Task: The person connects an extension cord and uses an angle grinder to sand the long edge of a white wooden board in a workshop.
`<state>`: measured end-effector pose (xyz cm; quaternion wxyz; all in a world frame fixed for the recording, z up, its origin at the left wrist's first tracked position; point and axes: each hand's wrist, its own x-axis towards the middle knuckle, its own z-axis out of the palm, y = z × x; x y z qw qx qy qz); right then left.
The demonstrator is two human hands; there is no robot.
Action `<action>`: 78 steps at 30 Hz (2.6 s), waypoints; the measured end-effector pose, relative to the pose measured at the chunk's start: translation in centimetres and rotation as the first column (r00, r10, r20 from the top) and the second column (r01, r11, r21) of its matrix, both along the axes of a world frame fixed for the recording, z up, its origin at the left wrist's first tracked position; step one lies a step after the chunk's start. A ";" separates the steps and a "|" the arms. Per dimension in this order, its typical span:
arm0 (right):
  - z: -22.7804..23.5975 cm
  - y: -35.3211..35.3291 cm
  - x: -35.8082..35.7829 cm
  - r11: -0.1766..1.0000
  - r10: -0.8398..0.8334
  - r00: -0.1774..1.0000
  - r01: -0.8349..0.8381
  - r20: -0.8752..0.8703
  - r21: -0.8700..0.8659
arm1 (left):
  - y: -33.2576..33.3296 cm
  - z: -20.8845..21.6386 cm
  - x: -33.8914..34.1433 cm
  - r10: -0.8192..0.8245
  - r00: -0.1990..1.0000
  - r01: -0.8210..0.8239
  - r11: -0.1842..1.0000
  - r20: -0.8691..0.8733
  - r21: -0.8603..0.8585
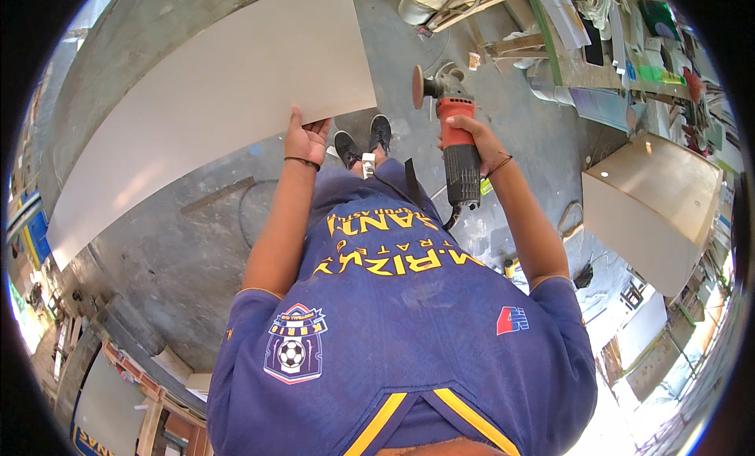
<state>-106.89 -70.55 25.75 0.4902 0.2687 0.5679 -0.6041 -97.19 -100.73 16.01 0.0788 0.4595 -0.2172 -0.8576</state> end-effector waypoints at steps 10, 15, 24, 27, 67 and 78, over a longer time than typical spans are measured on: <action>-0.2 -2.5 2.6 0.993 0.113 0.994 -0.113 -0.010 -0.027 | -0.3 0.2 0.0 -0.012 1.000 0.013 0.999 -0.025 0.048; -0.7 -3.2 2.5 0.995 0.103 0.995 -0.103 -0.009 0.009 | -0.1 0.5 -0.2 -0.021 0.999 0.023 0.999 -0.047 0.047; -1.1 -4.0 1.6 0.989 0.150 0.989 -0.150 0.019 0.006 | -0.3 0.8 -0.3 -0.030 0.999 0.030 0.999 -0.026 0.019; -0.8 -3.9 2.0 0.988 0.153 0.986 -0.153 0.060 -0.005 | -0.2 1.1 0.2 -0.025 1.000 0.025 0.999 0.006 0.044; -1.2 -5.8 -0.4 0.991 0.134 0.991 -0.134 -0.010 0.009 | -0.7 0.5 -0.2 -0.027 0.999 0.029 0.998 -0.030 0.052; -1.2 -6.5 -2.1 0.982 0.186 0.983 -0.186 -0.002 0.029 | -0.9 0.3 -0.3 -0.040 0.999 0.041 0.998 -0.035 0.057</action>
